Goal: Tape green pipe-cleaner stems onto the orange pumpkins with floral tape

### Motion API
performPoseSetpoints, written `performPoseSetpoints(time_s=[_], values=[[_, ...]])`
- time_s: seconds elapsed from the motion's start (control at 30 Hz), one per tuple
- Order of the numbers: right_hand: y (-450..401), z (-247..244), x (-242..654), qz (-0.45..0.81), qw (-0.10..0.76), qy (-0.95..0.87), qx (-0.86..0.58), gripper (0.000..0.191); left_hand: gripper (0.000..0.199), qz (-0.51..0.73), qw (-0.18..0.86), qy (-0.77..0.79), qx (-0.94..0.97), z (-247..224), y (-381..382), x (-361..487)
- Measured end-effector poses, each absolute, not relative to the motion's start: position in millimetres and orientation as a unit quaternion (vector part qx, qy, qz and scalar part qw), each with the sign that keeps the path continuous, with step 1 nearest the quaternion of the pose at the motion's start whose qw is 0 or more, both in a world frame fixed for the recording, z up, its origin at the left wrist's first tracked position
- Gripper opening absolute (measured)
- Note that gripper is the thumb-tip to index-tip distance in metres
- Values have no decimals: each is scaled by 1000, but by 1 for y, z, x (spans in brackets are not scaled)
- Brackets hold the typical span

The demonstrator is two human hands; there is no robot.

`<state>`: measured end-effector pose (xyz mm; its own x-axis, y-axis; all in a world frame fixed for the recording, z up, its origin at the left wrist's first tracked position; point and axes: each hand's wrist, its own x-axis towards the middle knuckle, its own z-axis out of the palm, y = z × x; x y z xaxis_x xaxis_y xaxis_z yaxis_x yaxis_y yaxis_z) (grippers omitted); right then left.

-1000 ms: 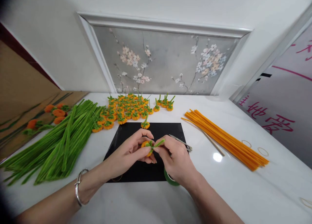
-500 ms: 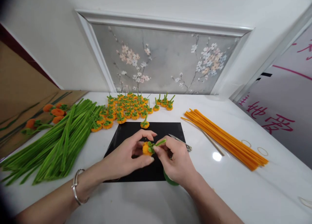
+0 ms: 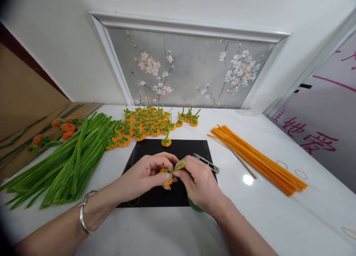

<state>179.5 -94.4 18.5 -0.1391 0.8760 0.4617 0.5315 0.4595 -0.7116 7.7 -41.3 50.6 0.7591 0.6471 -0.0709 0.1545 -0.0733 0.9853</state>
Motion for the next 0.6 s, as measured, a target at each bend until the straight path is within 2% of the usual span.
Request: performPoseSetpoints(time_s=[0.1, 0.23, 0.43, 0.6], values=[[-94, 19, 181, 184, 446, -742, -465, 17, 6, 163, 693, 263, 651, 55, -38, 7], [-95, 19, 181, 176, 450, -753, -447, 17, 7, 130, 732, 250, 620, 56, -34, 5], [-97, 19, 179, 200, 429, -752, -459, 14, 10, 155, 606, 286, 726, 53, -33, 2], [-97, 19, 180, 225, 399, -767, -449, 16, 9, 151, 603, 299, 724, 52, -32, 2]])
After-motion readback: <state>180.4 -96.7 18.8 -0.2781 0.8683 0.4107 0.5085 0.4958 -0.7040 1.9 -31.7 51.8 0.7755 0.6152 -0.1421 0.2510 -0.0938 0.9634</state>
